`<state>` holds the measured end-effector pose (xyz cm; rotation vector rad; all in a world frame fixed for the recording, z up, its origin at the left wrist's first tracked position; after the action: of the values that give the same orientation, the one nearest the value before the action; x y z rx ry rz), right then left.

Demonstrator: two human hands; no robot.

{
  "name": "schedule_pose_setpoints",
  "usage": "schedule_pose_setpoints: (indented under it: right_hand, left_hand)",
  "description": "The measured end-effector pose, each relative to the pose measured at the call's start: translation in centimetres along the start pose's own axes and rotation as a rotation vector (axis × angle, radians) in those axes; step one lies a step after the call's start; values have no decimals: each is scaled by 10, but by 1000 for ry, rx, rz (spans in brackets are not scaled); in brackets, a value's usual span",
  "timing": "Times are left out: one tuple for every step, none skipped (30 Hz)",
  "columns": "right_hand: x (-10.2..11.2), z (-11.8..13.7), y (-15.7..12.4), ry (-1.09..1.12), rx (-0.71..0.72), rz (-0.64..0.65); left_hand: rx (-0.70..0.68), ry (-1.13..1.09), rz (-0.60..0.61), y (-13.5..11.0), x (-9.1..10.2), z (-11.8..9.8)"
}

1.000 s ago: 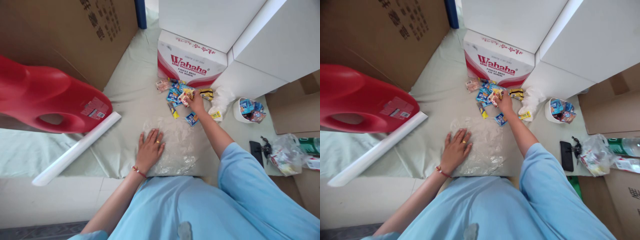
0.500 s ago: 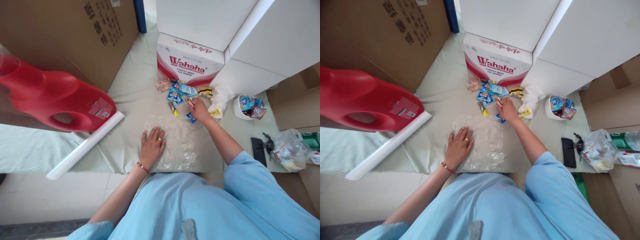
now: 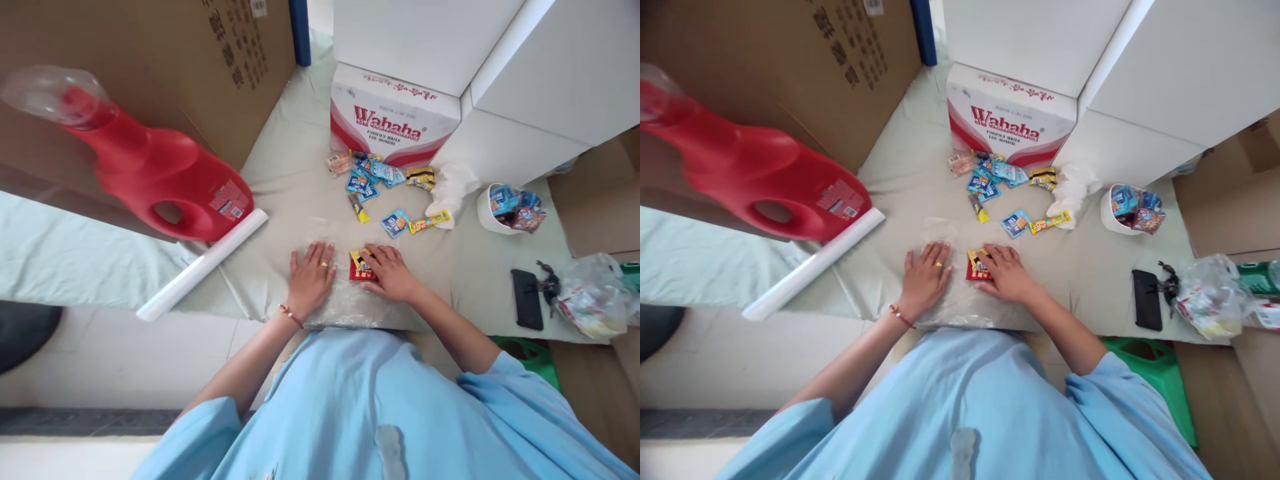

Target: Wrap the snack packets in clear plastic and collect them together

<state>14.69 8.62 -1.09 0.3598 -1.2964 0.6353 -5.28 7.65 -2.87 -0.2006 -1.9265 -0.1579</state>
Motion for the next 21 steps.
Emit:
schedule_pose_setpoints:
  right_hand:
    - [2,-3,0,27,-1,9]
    - [5,-6,1,48,-13,21]
    - [8,-10,3,62,-34,33]
    - [10,-13,5,68,-60,45]
    - [12,-17,7,70,-89,53]
    - [13,-21,9,70,-118,54]
    - [15,-24,10,73,-144,47]
    - [16,-26,10,84,-162,30]
    - [18,-27,9,101,-170,6]
    - [18,-25,8,123,-167,-19]
    - [18,-22,6,146,-154,-41]
    - [17,-17,4,164,-133,-52]
    - [15,-11,2,172,-111,-51]
    - [12,-5,0,168,-95,-40]
    - [8,0,-2,152,-89,-23]
    - [5,5,-3,126,-92,-5]
    - [2,8,-4,94,-97,12]
    - [0,11,-5,60,-100,23]
    - [-2,13,-5,27,-97,31]
    - [-2,14,-5,-3,-86,34]
    - [-3,15,-5,-28,-71,38]
  left_hand:
    - [1,20,2,-2,1,6]
    - [1,35,5,-5,0,10]
    - [0,46,9,-6,0,14]
    - [-2,53,12,-8,-2,16]
    - [-3,57,11,-9,-3,17]
    - [-2,60,8,-9,-3,18]
    - [0,62,3,-10,-4,17]
    - [2,63,-1,-10,-4,17]
    - [2,63,-2,-9,-4,16]
    - [2,63,-1,-9,-4,16]
    - [2,63,1,-9,-3,15]
    - [2,63,2,-9,-3,15]
    - [4,62,2,-9,-3,15]
    - [6,61,1,-9,-2,15]
    - [7,59,-1,-9,-2,16]
    - [7,57,-3,-9,-1,16]
    - [6,55,-5,-9,-1,16]
    - [3,53,-8,-9,-1,16]
    - [-1,53,-9,-10,-1,15]
    - [-4,54,-11,-10,-1,15]
    - [-7,55,-12,-10,-2,15]
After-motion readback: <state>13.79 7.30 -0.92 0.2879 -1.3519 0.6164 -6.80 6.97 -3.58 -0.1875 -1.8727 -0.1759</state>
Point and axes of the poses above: each hand's wrist, its own y-axis towards the middle knuckle, its own x-axis out of the back of the hand, z = x × y, the point moved 7 cm from there along y, towards the middle knuckle, and after that the axes turned 1 degree about x, right-handed, at the moved point
